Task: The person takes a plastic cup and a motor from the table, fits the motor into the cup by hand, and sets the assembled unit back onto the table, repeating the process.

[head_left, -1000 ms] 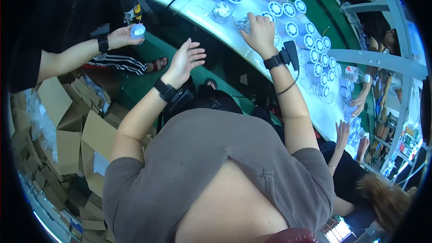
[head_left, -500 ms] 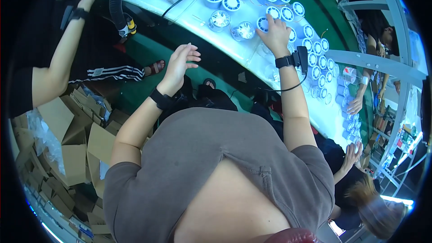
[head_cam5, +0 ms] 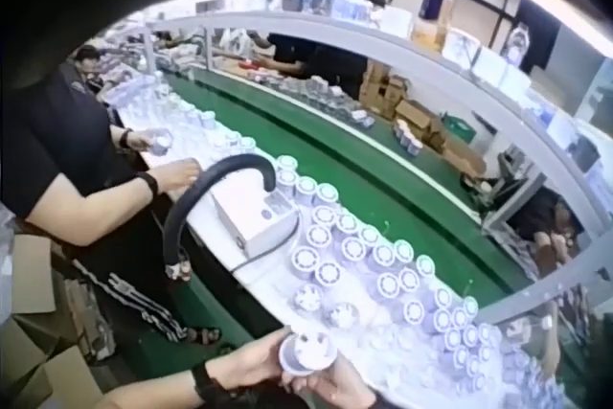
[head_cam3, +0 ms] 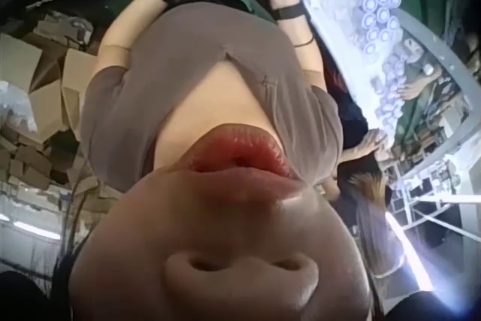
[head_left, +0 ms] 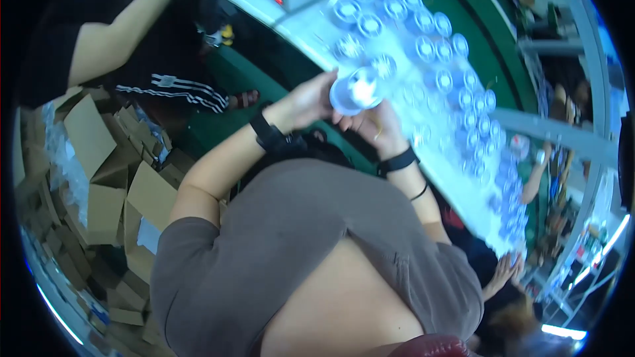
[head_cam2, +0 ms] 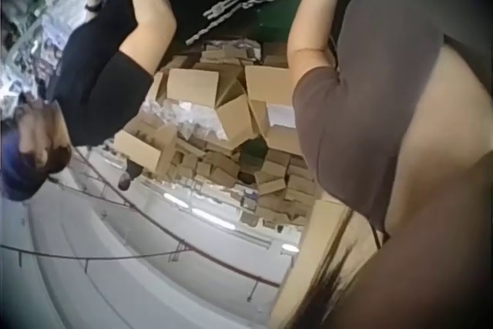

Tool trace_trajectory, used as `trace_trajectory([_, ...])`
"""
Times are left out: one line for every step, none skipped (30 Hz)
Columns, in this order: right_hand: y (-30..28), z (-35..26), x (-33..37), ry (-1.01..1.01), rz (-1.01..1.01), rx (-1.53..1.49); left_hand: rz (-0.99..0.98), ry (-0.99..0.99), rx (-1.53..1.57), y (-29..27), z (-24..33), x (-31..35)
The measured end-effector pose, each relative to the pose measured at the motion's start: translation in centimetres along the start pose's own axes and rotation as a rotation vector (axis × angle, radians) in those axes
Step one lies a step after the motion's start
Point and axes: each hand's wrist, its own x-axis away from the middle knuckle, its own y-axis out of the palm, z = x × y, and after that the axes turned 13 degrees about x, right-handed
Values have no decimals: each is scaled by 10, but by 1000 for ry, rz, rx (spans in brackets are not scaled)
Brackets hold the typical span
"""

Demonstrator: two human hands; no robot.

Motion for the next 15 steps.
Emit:
trace_trajectory([1, 12, -15, 28, -36, 83, -438, -200, 385, -16, 8, 1])
trace_trajectory([8, 19, -30, 76, 166, 200, -209, -151, 390, -17, 11, 10])
trace_trajectory([13, 23, -42, 108, 368, 321, 15, -90, 401, -15, 8, 22])
trace_trajectory([11, 27, -52, 11, 315, 609, 31, -74, 350, -26, 11, 33])
trace_trajectory([10, 28, -63, -102, 256, 891, 50, -54, 300, -36, 17, 44])
trace_trajectory([18, 26, -72, -125, 213, 922, 291, 55, 246, -30, 21, 52])
trace_trajectory([28, 27, -78, -93, 231, 1156, 536, 165, 209, -24, 22, 62])
trace_trajectory([36, 27, -83, -69, 258, 1390, 523, 212, 200, -25, 24, 71])
trace_trajectory([40, 29, -89, -95, 220, 1419, 672, 265, 109, -30, 26, 83])
trace_trajectory([38, 32, -95, -155, 285, 1555, 823, 313, 27, -40, 32, 93])
trace_trajectory([36, 32, -103, -220, 358, 1685, 811, 351, 30, -61, 42, 103])
trace_trajectory([38, 31, -108, -233, 332, 1709, 754, 333, 166, -93, 46, 116])
trace_trajectory([38, 32, -110, -228, 325, 1575, 693, 307, 305, -120, 46, 125])
trace_trajectory([39, 34, -110, -208, 318, 1437, 688, 327, 329, -140, 47, 131])
trace_trajectory([40, 34, -111, -181, 318, 1297, 732, 371, 323, -162, 56, 135])
